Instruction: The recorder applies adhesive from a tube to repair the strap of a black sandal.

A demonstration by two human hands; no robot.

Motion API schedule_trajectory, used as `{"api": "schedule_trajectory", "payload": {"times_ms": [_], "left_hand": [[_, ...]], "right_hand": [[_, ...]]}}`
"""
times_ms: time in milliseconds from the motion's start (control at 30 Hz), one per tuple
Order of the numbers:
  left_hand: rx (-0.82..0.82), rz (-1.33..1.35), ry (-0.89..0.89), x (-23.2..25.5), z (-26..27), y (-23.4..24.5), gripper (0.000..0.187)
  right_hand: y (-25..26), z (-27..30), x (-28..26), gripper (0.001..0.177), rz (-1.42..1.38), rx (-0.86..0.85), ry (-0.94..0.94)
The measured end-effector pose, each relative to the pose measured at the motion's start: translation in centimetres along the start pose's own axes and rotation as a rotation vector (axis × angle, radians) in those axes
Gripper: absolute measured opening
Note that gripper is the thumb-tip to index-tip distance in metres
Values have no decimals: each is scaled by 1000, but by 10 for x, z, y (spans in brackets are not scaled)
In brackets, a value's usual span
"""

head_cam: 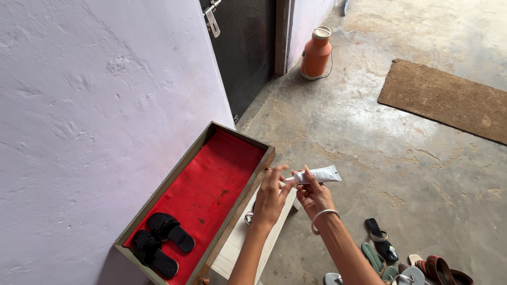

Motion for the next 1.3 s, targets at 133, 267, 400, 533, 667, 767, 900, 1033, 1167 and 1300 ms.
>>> {"api": "schedule_trajectory", "payload": {"times_ms": [133, 267, 400, 533, 667, 767, 900, 1033, 1167, 1300], "left_hand": [[-73, -77, 160, -41, 15, -17, 37], [-83, -207, 62, -46, 16, -24, 46], [2, -93, -94, -15, 15, -9, 52], [-1, -75, 77, -35, 26, -2, 36], [-34, -141, 94, -36, 30, -2, 43], [44, -109, -79, -20, 28, 7, 44], [133, -37, -12, -25, 34, 29, 49], [10, -143, 261, -47, 45, 33, 57], [183, -35, 239, -49, 47, 56, 63], [190, -7, 339, -79, 57, 61, 69]], "right_hand": [[3, -1, 7, 32, 7, 4, -1], [0, 6, 10, 36, 24, 28, -23], [-5, 20, 3, 35, 35, 23, 2], [11, 19, 11, 34, 10, 82, -15], [-1, 34, 15, 35, 33, 52, -28], [-1, 32, 16, 38, 41, 28, -25], [-5, 27, 24, 38, 63, 35, -37], [-28, 40, 37, 41, 126, 26, -39], [-54, 54, 47, 43, 101, -86, -114], [-56, 62, 37, 42, 132, -91, -105]]}}
Point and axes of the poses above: each hand's wrist, its own z-axis away from the middle knuckle, its own y-axis out of the back of the hand, x = y × z, the point moved 10 cm from there along -z, towards the middle knuckle, and after that the axes turned 14 degrees about -y, right-handed, at the moved point
